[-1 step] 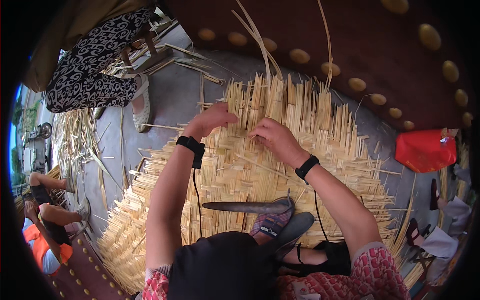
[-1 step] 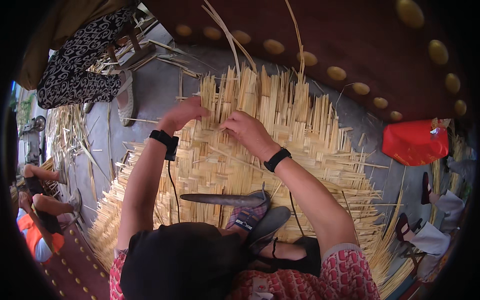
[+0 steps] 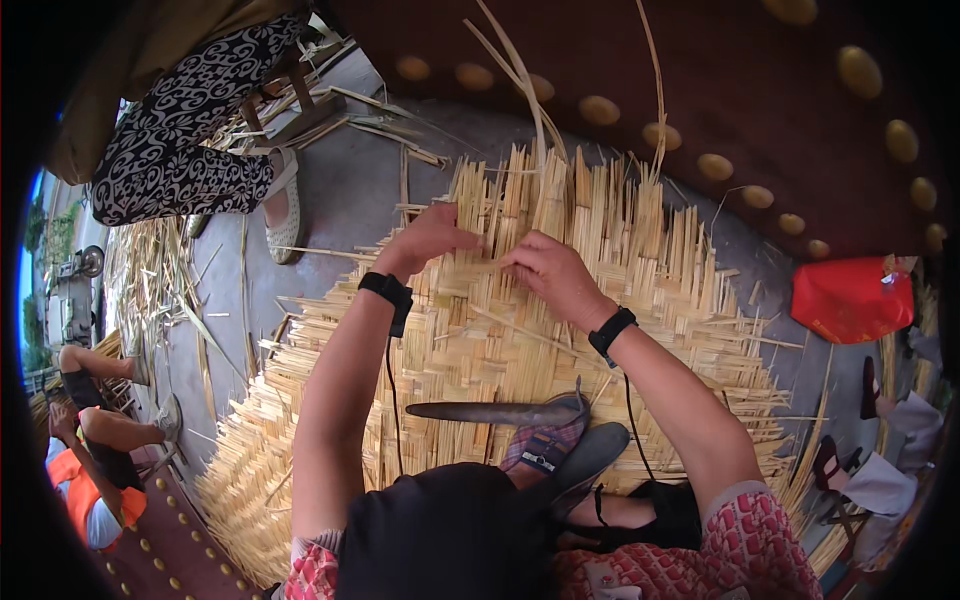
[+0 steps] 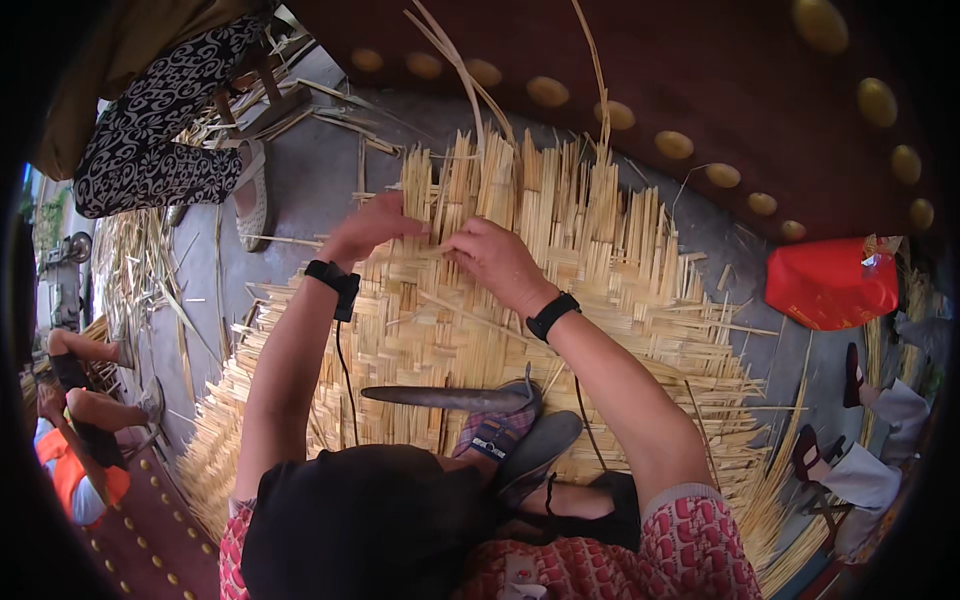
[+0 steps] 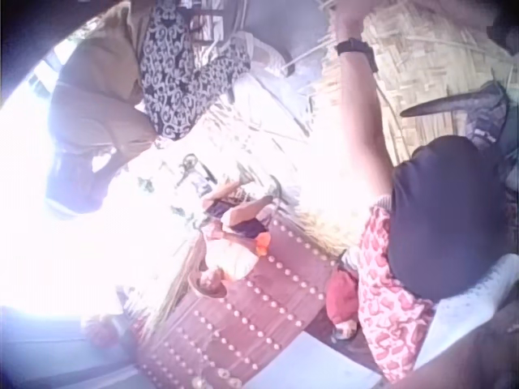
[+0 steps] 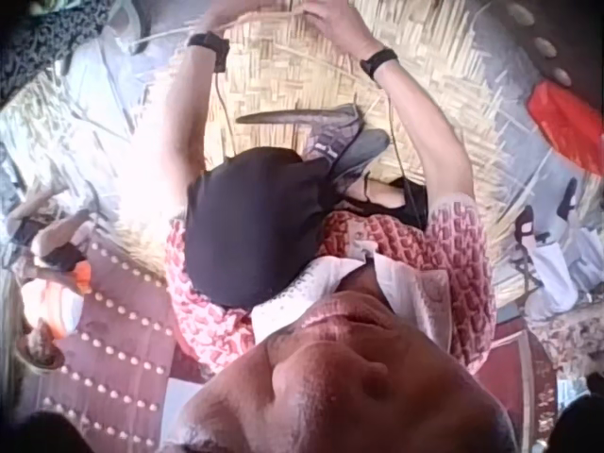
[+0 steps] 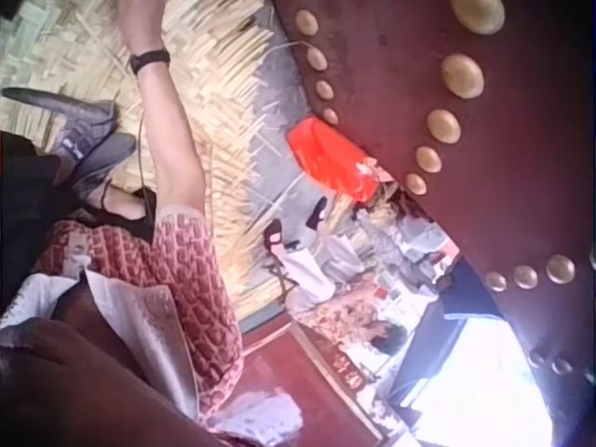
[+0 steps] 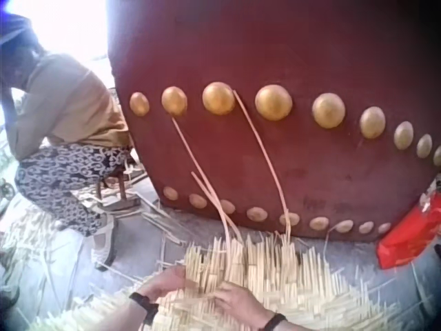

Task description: Weaving a large circular mat using thin strips of bamboo or straw, occasionally using a wooden baton to compress the weave.

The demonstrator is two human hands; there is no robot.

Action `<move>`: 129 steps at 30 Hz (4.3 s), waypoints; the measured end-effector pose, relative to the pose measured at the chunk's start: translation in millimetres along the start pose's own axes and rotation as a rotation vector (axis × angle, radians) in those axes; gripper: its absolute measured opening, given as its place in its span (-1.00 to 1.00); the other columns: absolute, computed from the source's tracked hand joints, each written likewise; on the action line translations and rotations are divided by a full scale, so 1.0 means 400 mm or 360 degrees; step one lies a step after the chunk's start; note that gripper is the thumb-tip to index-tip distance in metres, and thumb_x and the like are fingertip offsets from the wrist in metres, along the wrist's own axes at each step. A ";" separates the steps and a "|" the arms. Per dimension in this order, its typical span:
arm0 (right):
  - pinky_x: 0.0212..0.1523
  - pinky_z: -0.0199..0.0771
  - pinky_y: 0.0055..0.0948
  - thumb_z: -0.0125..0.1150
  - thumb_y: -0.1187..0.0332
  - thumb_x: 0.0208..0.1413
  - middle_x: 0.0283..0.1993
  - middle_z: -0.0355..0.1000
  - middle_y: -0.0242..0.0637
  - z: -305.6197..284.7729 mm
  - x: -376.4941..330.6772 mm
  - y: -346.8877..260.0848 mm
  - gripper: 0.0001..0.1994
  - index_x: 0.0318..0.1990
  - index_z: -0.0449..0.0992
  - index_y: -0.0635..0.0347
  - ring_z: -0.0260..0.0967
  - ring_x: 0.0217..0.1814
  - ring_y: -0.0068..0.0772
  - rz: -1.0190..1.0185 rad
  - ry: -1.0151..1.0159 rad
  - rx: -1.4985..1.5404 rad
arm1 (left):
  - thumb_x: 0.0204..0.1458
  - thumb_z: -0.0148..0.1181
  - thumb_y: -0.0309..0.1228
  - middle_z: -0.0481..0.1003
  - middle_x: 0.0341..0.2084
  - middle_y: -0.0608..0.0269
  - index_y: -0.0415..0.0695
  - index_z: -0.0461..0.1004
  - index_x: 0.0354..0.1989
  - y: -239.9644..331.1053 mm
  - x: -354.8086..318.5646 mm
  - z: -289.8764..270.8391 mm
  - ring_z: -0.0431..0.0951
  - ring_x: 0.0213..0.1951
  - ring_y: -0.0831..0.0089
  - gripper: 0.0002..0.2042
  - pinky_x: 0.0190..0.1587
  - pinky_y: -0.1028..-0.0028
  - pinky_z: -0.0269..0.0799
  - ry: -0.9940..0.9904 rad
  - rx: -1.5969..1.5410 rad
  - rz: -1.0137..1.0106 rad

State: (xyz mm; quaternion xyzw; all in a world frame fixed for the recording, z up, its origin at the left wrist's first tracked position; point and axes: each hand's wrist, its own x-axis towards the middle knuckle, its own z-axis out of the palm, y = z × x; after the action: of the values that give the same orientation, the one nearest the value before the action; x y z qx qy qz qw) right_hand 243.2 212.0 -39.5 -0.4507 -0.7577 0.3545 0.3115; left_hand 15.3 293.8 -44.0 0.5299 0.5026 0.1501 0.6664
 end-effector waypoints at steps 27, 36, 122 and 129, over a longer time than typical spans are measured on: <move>0.19 0.39 -0.27 0.16 0.57 0.08 0.21 0.32 -0.19 0.027 -0.062 0.060 -0.62 0.09 0.50 0.11 0.21 0.25 -0.06 -0.0114 0.0018 -0.0173 | 0.18 0.15 -0.52 0.57 -0.15 0.28 -0.15 0.57 -0.07 -0.191 -0.097 -0.010 0.50 -0.20 0.51 -0.82 -0.04 0.44 0.41 0.1643 -0.0238 0.0705; -0.09 0.43 -0.11 0.08 0.36 0.11 -0.16 0.40 -0.14 -0.110 -0.515 0.105 -0.84 -0.17 0.48 0.12 0.36 -0.05 -0.04 0.0328 0.0171 -0.0550 | 0.24 0.08 -0.32 0.54 -0.23 0.18 -0.27 0.45 -0.04 0.023 -0.213 0.424 0.55 -0.18 0.46 -0.73 -0.26 0.47 0.47 0.0163 -0.0016 0.0505; -0.51 0.44 -0.60 0.05 0.52 0.27 -0.39 0.34 -0.37 -0.089 -0.523 -0.192 -0.94 -0.17 0.32 0.24 0.38 -0.43 -0.63 0.1136 0.0777 0.0932 | 0.08 0.15 -0.49 0.55 -0.39 0.02 -0.28 0.54 -0.28 -0.010 0.223 0.125 0.56 -0.36 0.16 -0.88 -0.28 0.28 0.48 0.0643 0.1695 0.0539; -0.43 0.45 -0.63 0.03 0.51 0.29 -0.39 0.31 -0.39 -0.183 -0.582 -0.206 -0.92 -0.14 0.29 0.23 0.35 -0.41 -0.65 0.1164 0.0883 0.0899 | -0.13 0.22 -0.57 0.51 -0.60 0.17 -0.27 0.43 -0.53 0.079 0.242 0.256 0.57 -0.60 0.36 -0.92 -0.59 0.35 0.39 0.0107 0.0413 0.0179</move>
State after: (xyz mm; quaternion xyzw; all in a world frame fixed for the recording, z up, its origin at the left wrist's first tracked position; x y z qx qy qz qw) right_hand 356.2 -7.8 32.9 -0.6607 -0.3156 0.4974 0.4652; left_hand 154.1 320.4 -73.3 0.6337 0.5094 0.1387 0.5655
